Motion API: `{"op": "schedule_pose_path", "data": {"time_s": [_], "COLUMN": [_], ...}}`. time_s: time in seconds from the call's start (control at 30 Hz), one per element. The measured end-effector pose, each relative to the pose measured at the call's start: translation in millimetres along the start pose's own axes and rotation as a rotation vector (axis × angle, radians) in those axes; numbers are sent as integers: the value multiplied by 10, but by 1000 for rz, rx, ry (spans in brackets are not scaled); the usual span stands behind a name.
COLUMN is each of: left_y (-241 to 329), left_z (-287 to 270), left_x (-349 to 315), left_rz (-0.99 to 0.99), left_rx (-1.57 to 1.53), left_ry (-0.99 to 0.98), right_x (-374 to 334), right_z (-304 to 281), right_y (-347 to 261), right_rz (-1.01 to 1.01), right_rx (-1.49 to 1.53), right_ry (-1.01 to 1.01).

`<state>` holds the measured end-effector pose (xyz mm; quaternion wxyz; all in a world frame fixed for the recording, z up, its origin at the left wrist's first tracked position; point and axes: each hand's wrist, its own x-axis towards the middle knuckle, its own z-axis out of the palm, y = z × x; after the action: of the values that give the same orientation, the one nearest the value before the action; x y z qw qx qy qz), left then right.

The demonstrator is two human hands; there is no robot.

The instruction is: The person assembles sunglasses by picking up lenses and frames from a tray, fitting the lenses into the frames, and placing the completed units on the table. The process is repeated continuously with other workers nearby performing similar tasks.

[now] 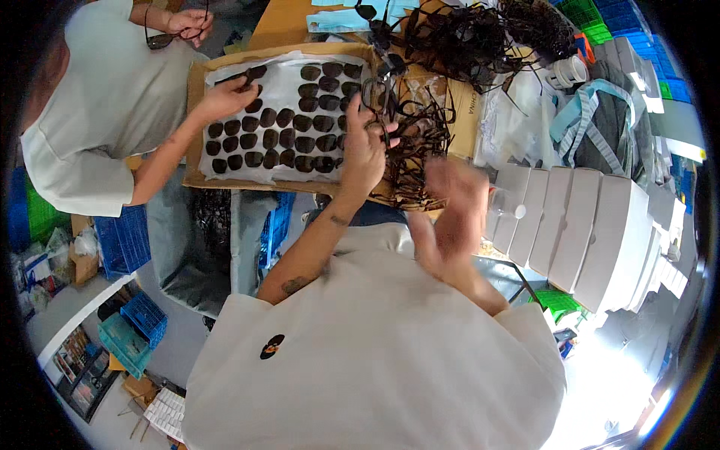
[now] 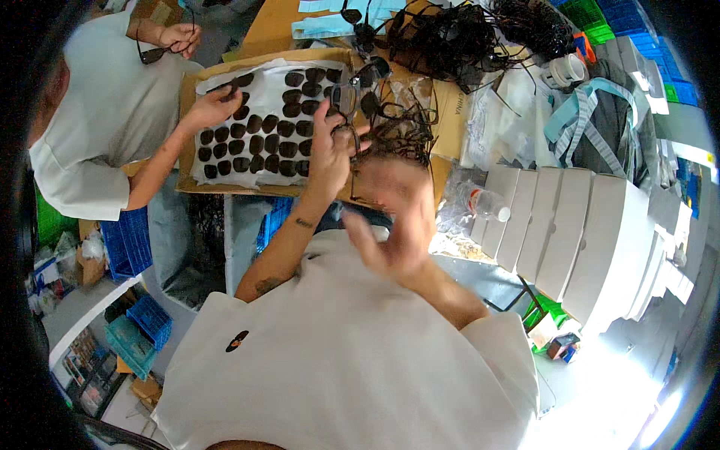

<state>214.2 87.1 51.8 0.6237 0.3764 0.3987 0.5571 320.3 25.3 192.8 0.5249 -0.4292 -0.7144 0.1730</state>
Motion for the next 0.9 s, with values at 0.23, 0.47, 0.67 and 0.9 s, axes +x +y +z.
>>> {"op": "schedule_pose_path", "data": {"time_s": [0.23, 0.47, 0.67, 0.9], "left_y": [-88, -115, -226, -793], "left_z": [704, 688, -143, -429], "left_x": [111, -266, -993, -1365], "left_rz": [423, 255, -696, -1037], "left_rx": [685, 603, 542, 494], "left_ry": [-181, -420, -557, -176], "right_x": [88, 372, 672, 808], "right_z": [62, -317, -386, -442], "right_y": [878, 1833, 2367, 2980], "right_rz": [709, 556, 220, 53], "right_rx": [45, -450, -645, -530], "right_ry": [-74, -247, -463, -691]}}
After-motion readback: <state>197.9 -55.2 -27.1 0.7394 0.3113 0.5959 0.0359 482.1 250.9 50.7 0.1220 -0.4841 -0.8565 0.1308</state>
